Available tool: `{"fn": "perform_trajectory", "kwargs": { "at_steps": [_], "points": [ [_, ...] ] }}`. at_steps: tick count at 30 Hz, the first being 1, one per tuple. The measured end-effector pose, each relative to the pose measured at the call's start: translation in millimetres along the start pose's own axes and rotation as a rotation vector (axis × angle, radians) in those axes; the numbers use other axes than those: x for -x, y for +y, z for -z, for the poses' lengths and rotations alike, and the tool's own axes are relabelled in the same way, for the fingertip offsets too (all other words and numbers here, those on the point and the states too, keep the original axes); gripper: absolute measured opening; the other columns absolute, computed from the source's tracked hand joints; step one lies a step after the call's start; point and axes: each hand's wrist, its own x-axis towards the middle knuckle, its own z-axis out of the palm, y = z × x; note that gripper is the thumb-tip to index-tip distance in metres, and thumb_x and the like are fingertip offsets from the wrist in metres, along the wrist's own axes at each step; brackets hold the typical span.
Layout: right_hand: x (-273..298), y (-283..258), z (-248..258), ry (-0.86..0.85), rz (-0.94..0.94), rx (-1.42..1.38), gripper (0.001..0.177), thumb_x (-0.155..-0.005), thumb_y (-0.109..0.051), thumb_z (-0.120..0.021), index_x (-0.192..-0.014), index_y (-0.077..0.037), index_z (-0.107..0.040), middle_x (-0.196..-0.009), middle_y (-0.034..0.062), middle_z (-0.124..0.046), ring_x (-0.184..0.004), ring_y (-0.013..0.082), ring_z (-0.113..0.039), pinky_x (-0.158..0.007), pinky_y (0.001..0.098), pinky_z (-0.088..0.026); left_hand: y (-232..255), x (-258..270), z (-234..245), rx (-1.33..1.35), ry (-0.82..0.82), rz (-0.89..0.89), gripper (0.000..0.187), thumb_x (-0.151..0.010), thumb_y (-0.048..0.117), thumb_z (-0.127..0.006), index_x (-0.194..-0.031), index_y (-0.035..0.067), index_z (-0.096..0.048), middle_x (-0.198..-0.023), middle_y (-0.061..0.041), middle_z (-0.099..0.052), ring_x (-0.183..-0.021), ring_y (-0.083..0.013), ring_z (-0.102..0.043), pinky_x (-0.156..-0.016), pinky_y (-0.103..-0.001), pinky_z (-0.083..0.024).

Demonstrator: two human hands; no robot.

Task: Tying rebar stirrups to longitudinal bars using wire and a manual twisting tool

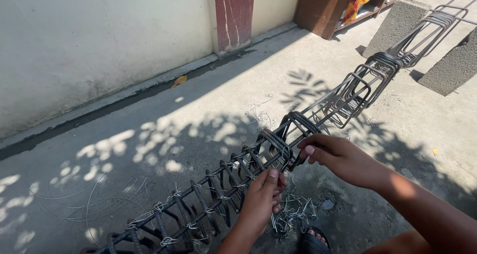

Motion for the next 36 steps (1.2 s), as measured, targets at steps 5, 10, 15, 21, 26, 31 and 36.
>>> {"fn": "perform_trajectory", "kwargs": {
  "at_steps": [5,10,15,21,26,31,36],
  "points": [
    [3,13,-17,-0.179,0.065,0.073,0.041,-0.102,-0.033,-0.047,-0.111,-0.01,-0.079,-0.087,0.001,-0.084,-0.073,0.0115,-0.076,-0.069,0.0284,-0.062,-36,7,-13,-0.278,0.007,0.045,0.045,-0.111,0.041,-0.044,-0.089,0.007,-0.063,-0.073,0.0,-0.051,-0.055,-0.0075,-0.034,-0.051,-0.027,-0.026],
    [14,9,-19,-0.267,0.016,0.3,0.035,-0.103,-0.033,-0.052,-0.087,-0.012,-0.076,-0.072,-0.0027,-0.077,-0.058,0.0116,-0.066,-0.063,0.0294,-0.057,-83,9,-11,-0.282,-0.007,0.059,0.04,-0.113,0.036,-0.037,-0.098,0.007,-0.061,-0.068,0.0,-0.045,-0.059,-0.0091,-0.037,-0.057,-0.03,-0.031],
    [20,22,-43,-0.273,0.062,0.312,0.039,-0.104,-0.033,-0.052,-0.078,-0.009,-0.068,-0.068,-0.0003,-0.073,-0.055,0.0185,-0.061,-0.064,0.0366,-0.053,-144,2,9,-0.072,0.019,0.121,0.036,-0.112,0.031,-0.045,-0.094,0.002,-0.058,-0.066,-0.005,-0.046,-0.053,-0.0109,-0.039,-0.049,-0.027,-0.026],
    [30,-10,-59,-0.085,0.137,-0.043,0.026,-0.1,-0.029,-0.055,-0.104,-0.01,-0.073,-0.088,0.002,-0.073,-0.07,0.0135,-0.062,-0.064,0.0343,-0.051,-186,-2,-8,0.373,0.16,0.042,0.031,-0.108,0.023,-0.053,-0.097,-0.005,-0.061,-0.069,-0.015,-0.05,-0.046,-0.015,-0.029,-0.045,-0.032,-0.021],
    [28,-20,-64,-0.081,0.306,-0.115,0.022,-0.096,-0.019,-0.059,-0.094,-0.005,-0.076,-0.08,0.0014,-0.078,-0.062,0.0126,-0.066,-0.057,0.0306,-0.053,-200,8,-34,0.372,0.232,0.027,0.046,-0.097,0.012,-0.055,-0.12,-0.024,-0.072,-0.074,-0.032,-0.072,-0.066,-0.0349,-0.069,-0.071,-0.046,-0.06],
    [32,-24,-68,-0.059,0.467,0.019,0.026,-0.099,-0.016,-0.063,-0.075,-0.006,-0.069,-0.063,0.0026,-0.069,-0.048,0.0188,-0.059,-0.052,0.0336,-0.052,-180,15,-35,0.126,0.119,-0.074,0.048,-0.097,0.023,-0.052,-0.118,-0.014,-0.074,-0.079,-0.022,-0.075,-0.071,-0.0256,-0.07,-0.072,-0.039,-0.058],
    [25,-14,-68,-0.027,0.543,0.033,0.035,-0.1,-0.018,-0.061,-0.069,-0.003,-0.066,-0.057,0.0047,-0.064,-0.04,0.0197,-0.051,-0.046,0.0344,-0.047,-184,20,-19,-0.194,-0.015,-0.182,0.051,-0.097,0.038,-0.047,-0.115,0.0,-0.077,-0.085,-0.009,-0.078,-0.076,-0.0136,-0.072,-0.073,-0.029,-0.055]
  ]
}}
